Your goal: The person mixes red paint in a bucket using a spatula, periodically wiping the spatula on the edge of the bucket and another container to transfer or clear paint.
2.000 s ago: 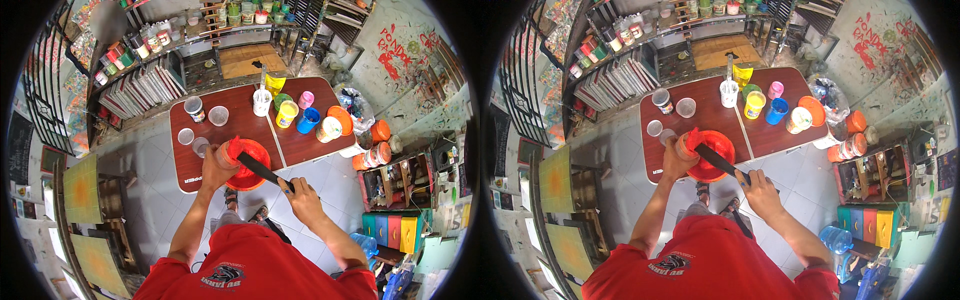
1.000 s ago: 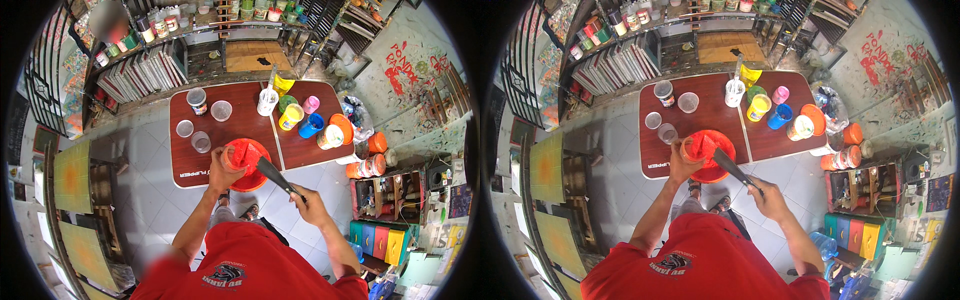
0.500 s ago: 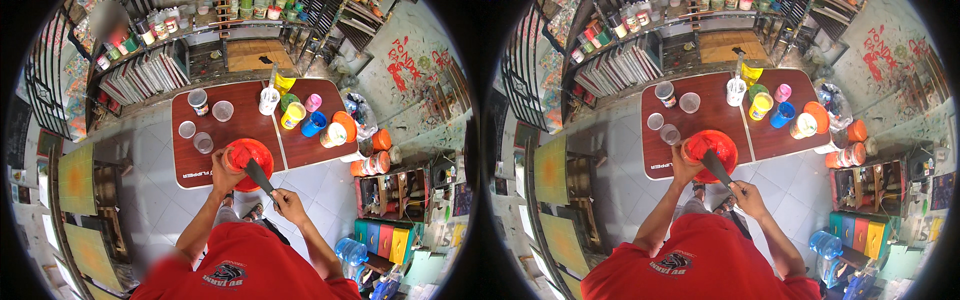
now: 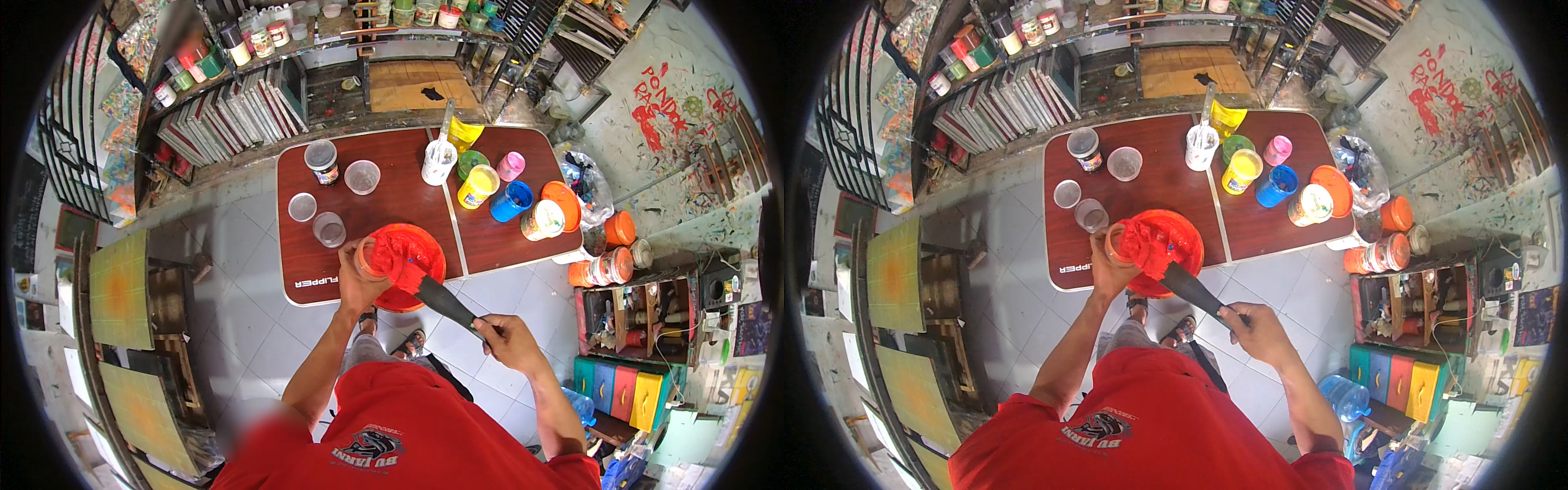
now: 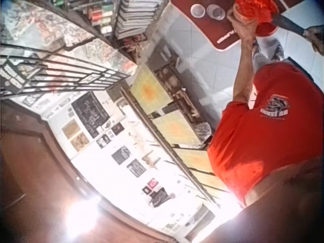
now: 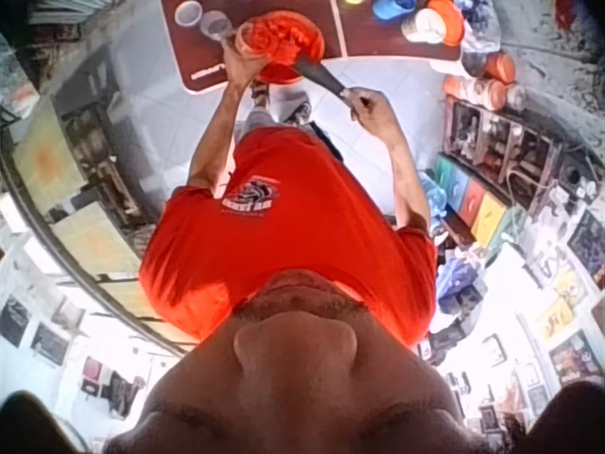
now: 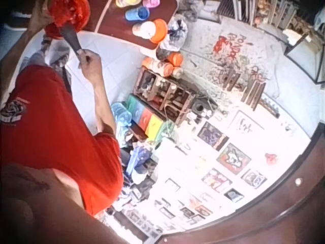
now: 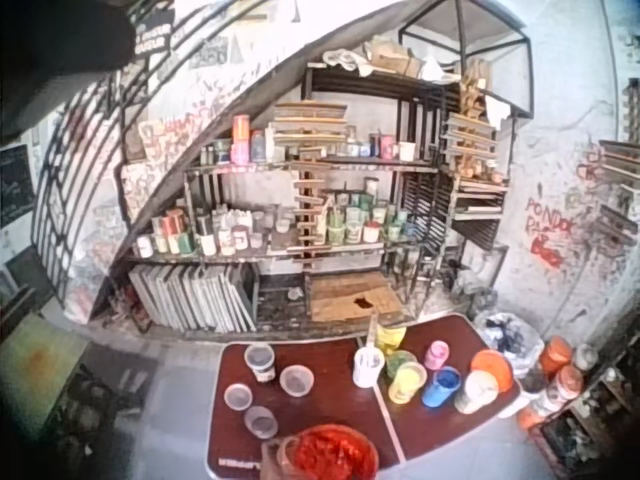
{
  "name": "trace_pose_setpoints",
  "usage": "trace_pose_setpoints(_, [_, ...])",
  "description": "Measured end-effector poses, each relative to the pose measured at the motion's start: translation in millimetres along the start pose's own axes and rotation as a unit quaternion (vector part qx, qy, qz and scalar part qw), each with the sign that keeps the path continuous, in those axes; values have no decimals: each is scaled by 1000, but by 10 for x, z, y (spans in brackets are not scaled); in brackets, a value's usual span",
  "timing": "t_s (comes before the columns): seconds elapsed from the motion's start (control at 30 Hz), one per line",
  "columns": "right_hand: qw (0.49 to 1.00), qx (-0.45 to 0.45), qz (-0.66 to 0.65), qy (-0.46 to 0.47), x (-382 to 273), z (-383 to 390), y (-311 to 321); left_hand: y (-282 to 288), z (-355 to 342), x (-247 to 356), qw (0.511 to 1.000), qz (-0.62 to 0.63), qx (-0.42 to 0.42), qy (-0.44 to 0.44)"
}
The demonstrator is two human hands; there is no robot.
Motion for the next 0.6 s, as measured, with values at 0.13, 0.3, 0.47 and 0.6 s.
trace_pose_setpoints(0.13, [970,99,176,138,-548,230,55,3,39,89,999,-35,-2,-2])
trace_pose_setpoints(0.3, [853,230,354,306,-862,381,-68,-35,62,289,996,-73,-13,-44])
trace_pose_setpoints(0.47, [819,241,340,395,-717,300,-346,-35,102,279,999,-22,3,26])
trace_pose_setpoints(0.6, [835,254,271,405,-335,123,-547,-113,66,412,999,29,12,41])
Point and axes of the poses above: each hand's wrist, its own z-axis away from the middle knuckle, its own y-axis out of the back of the hand, x = y × z, the point moved 8 cm from there along -z, towards the middle knuckle, and after that the axes turned 15 degrees about -z, right-handed, at the moved point
